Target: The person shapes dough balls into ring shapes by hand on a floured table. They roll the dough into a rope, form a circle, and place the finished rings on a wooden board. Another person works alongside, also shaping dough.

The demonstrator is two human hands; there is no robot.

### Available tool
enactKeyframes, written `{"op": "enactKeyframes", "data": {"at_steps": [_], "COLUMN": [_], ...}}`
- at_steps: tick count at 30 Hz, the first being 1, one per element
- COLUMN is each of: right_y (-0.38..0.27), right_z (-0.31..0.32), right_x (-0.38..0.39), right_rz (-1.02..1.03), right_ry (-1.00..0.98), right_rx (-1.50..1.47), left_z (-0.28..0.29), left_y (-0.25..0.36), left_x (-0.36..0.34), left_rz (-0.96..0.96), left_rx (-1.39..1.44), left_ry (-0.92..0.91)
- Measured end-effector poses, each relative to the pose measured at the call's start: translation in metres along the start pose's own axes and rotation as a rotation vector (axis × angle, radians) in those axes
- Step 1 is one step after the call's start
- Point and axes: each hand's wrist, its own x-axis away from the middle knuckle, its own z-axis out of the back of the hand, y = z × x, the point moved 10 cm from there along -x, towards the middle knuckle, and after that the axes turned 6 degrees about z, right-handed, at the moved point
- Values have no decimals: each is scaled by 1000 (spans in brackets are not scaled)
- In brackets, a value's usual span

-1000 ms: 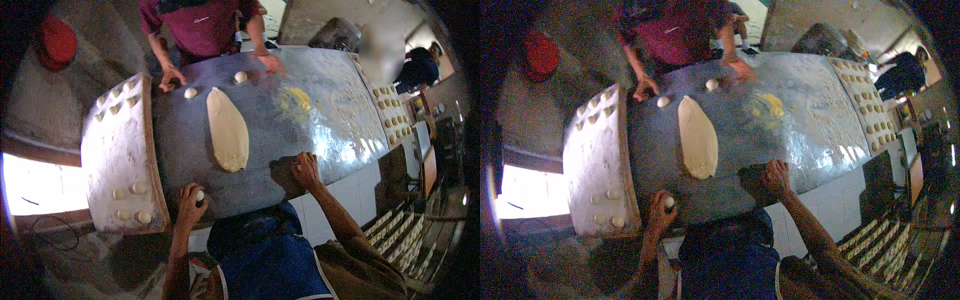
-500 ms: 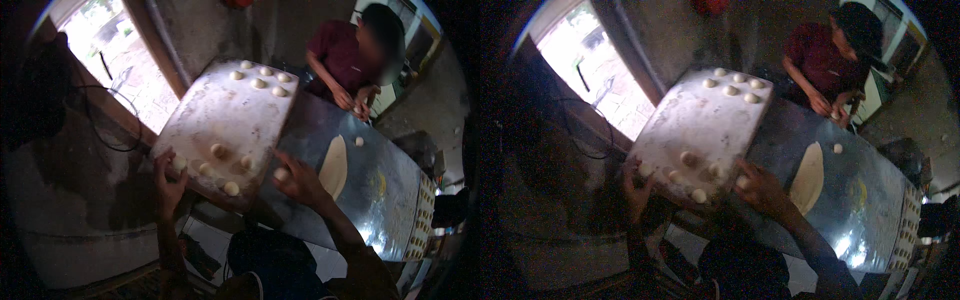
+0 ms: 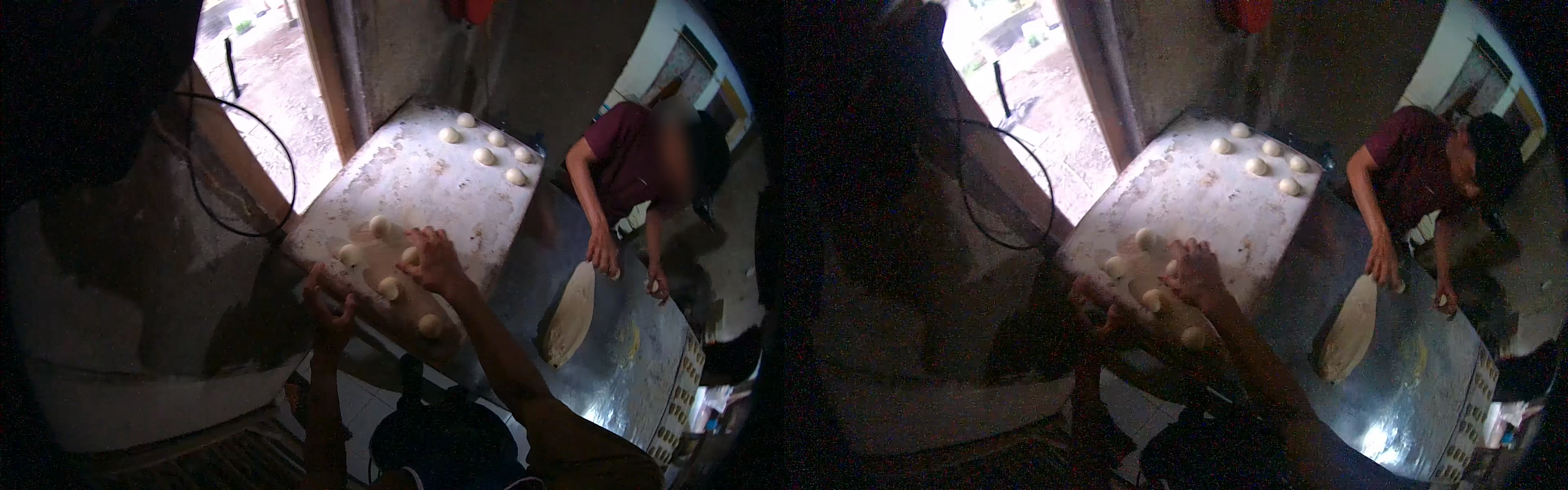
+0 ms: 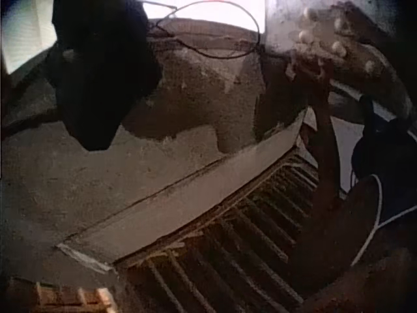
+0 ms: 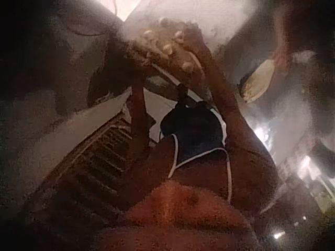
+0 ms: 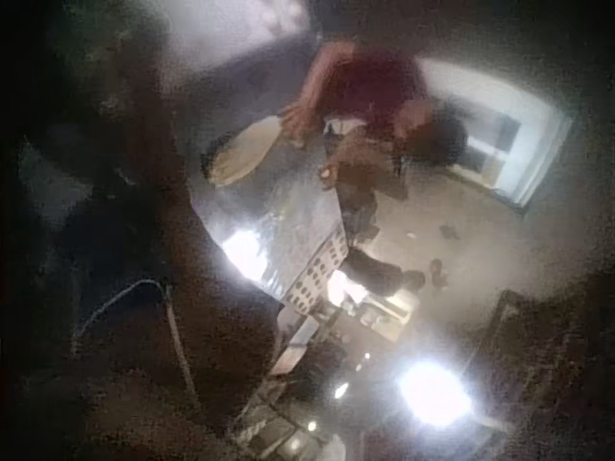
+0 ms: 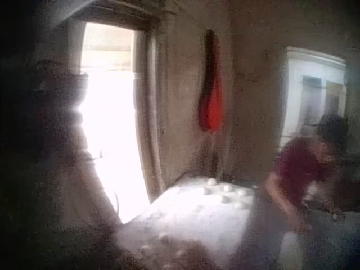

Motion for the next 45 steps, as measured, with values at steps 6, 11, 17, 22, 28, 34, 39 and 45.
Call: {"op": "enactKeyframes", "data": {"at_steps": [6,11,17,22,28,34,39,45], "right_y": [15,29,38,140,190,83,160,157], "right_z": [-1,9,132,131,82,137,47,45], "right_x": [2,25,225,444,464,498,502,476], "right_rz": [-67,-99,-312,-675,-695,-808,-773,-247], "right_ry": [191,422,450,509,543,599,495,282], "right_rx": [-373,42,-218,252,177,-383,-1094,-716], "left_z": [-20,-25,-105,-190,-313,-368,-328,-326], "left_y": [9,108,197,246,195,219,263,250], "left_x": [-7,-18,118,208,290,313,342,352], "left_rz": [-47,-23,50,74,689,979,1042,1123], "left_rx": [-23,92,355,437,469,470,818,511], "left_ry": [47,56,-481,-1069,-1326,-1340,-1540,-1545]}}
